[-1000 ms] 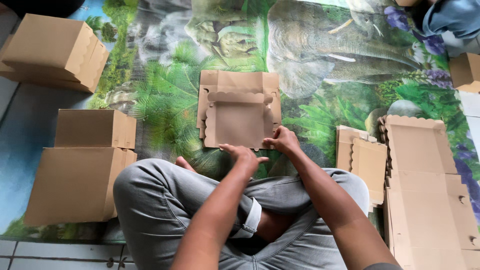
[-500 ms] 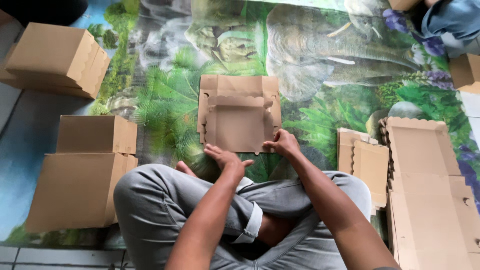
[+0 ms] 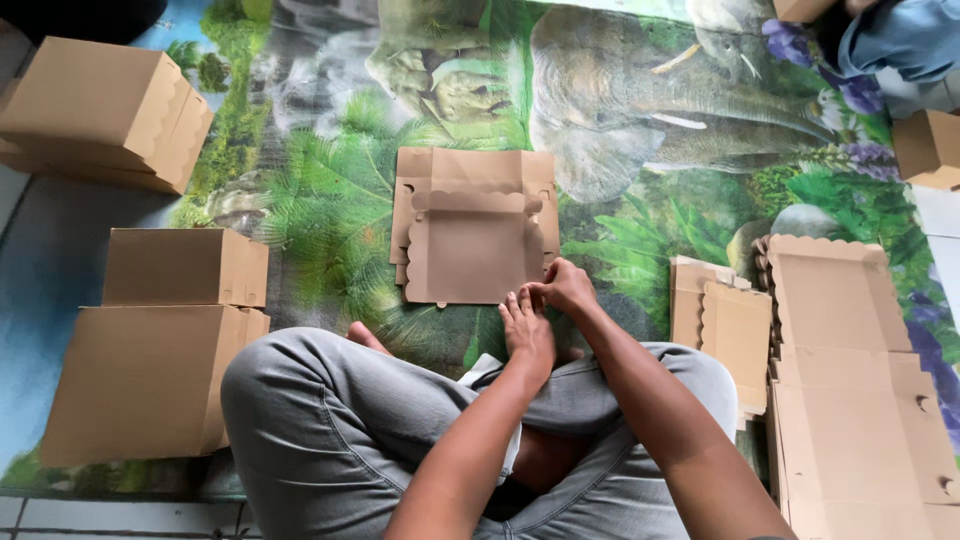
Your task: The person sits on the floor and assembles a flat cardboard box by folding the side flaps, tucking the tabs into slots, and securing the structure. They then fold and tuck the top flaps to close the box.
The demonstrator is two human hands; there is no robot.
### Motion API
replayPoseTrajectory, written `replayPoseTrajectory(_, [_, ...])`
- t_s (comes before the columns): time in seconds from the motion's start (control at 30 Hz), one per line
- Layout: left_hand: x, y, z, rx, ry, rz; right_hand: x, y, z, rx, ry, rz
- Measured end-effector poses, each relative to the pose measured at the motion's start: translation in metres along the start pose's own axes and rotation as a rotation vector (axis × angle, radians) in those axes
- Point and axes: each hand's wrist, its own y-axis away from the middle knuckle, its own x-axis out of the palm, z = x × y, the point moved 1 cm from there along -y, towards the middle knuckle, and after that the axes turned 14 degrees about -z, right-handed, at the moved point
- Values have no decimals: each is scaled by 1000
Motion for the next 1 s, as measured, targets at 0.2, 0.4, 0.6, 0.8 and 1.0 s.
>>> replayPoseTrajectory(0.2, [-78, 26, 20, -130, -35, 147, -11, 10, 4, -7, -45, 0])
replayPoseTrajectory(0.4, [-96, 12, 83, -217, -210, 257, -12, 12, 6, -16, -48, -11])
replayPoseTrajectory(0.6, [-161, 24, 139, -359, -271, 397, -11, 12, 4, -3, -50, 4])
replayPoseTrajectory(0.8, [-97, 0, 141, -455, -383, 349, -21, 18, 13, 28, -65, -3])
replayPoseTrajectory(1.0, [-89, 7, 104, -394, -340, 299, -17, 13, 12, 28, -59, -3])
